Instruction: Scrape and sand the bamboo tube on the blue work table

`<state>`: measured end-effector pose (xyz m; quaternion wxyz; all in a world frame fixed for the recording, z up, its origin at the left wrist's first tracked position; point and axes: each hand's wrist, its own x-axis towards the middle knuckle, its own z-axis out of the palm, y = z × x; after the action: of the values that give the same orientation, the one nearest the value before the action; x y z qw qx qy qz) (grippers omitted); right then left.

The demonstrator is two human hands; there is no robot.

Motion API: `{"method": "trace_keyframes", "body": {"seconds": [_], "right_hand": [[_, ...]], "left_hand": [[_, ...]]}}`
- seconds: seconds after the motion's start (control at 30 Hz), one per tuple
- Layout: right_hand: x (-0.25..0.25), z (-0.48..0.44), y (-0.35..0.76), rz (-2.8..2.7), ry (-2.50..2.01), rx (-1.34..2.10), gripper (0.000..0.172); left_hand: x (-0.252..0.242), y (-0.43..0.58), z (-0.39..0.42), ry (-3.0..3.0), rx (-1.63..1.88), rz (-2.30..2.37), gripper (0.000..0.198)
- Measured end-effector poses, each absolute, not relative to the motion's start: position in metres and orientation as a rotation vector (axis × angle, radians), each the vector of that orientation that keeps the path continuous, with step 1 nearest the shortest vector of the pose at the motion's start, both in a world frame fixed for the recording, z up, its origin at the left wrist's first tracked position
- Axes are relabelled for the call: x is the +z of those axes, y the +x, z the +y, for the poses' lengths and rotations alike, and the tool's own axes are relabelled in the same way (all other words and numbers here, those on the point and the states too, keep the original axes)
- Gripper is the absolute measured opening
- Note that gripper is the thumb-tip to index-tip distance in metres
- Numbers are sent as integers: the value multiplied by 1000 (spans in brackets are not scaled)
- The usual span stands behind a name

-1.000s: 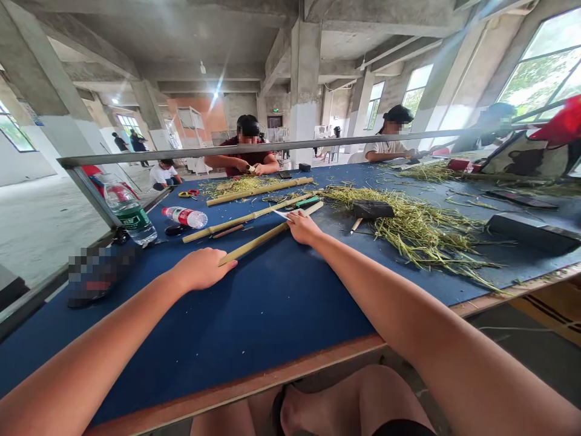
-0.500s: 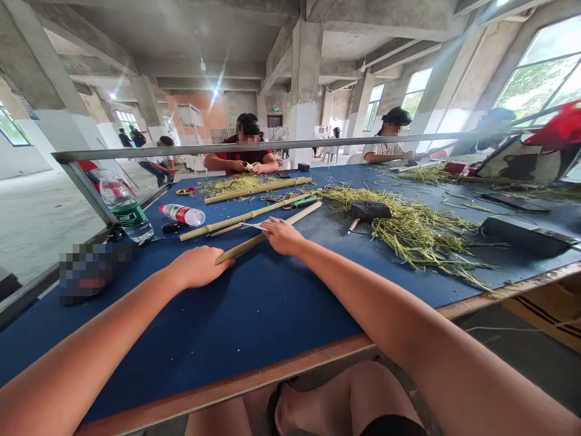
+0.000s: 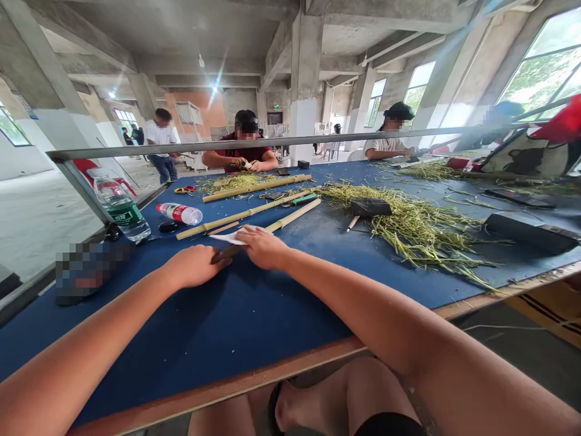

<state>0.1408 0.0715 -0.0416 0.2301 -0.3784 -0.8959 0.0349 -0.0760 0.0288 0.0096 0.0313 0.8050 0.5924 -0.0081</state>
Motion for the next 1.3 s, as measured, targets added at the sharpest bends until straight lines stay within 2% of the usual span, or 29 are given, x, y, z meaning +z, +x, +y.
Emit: {"method": "trace_keyframes", "body": {"seconds": [0.1,0.27,0.47,0.6,0.8,0.9,1.0,1.17,1.3], "right_hand": [[-36,95,180,-2311,-1351,110,43],[-31,108,214,-2146,-1599,133,45],[-43,71,153,-2402,-1182,95,55],[-44,67,140,-2454,-1036,85,50],[-33,111,215,-2178,-1603,94,44],[-32,116,225,-2107,-1703,65,46],[-36,96,193,-2264,-1528,38,50],[-44,53,124,-2502,-962,90,54],[-38,67,142,-2477,-1057,140,48]], "left_hand": [[13,-73,27,2482,-121,1845,61],[15,-70,22,2645,-83,1940,47],[9,-72,22,2629,-35,1988,48],[6,-73,25,2574,-51,1986,55],[13,-68,22,2501,-90,1966,60],[14,-66,20,2524,-87,1909,60],[9,-67,21,2535,-62,1873,57],[0,-74,29,2529,94,1755,47],[2,-74,30,2454,25,1845,50]]}}
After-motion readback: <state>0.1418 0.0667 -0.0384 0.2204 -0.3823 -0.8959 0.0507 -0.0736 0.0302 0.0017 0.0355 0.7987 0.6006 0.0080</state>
